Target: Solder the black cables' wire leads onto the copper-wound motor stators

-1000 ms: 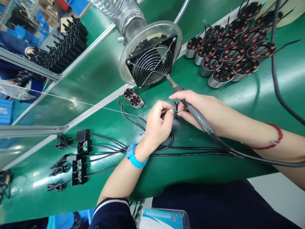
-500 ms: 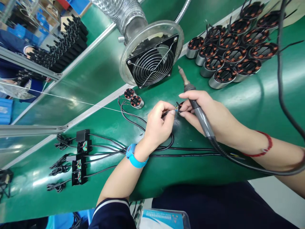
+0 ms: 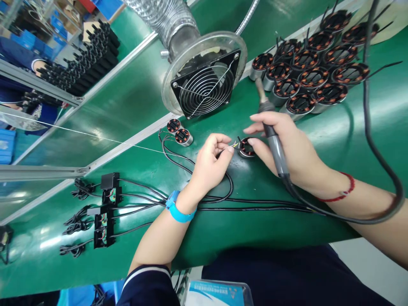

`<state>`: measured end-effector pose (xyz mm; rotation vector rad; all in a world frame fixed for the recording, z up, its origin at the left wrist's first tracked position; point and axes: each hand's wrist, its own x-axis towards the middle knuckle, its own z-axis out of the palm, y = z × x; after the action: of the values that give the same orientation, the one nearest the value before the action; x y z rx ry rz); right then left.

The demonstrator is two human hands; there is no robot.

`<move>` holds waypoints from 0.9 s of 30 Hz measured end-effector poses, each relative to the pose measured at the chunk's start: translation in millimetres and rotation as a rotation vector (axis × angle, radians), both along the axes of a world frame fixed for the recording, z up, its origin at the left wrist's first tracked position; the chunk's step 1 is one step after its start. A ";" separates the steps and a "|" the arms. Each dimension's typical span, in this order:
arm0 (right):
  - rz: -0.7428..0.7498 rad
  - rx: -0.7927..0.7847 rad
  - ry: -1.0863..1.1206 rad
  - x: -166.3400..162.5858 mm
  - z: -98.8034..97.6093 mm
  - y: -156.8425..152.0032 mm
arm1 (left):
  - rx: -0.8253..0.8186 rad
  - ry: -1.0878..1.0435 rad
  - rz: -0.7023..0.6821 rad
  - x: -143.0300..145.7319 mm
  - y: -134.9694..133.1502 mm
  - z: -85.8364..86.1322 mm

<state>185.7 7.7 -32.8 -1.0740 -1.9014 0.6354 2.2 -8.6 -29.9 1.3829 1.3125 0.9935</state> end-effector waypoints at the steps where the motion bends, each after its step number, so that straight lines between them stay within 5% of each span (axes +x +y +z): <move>1: 0.019 -0.024 -0.020 0.3 -1.5 2.8 | -0.053 -0.023 -0.003 -0.8 1.4 1.8; 11: 0.058 -0.376 0.329 -3.4 -14.6 11.3 | -0.334 -0.315 0.061 2.9 4.4 17.2; 20: 0.263 0.120 -0.057 7.2 -2.7 14.9 | -0.250 -0.370 0.025 -0.3 3.0 9.4; 27: 0.261 -0.027 0.034 2.8 2.7 13.4 | -0.231 -0.329 -0.031 -0.4 2.6 11.2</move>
<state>188.5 21.1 -30.1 -0.8322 -2.0259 0.8213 1.8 -6.0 -18.7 1.0132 1.1156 0.9677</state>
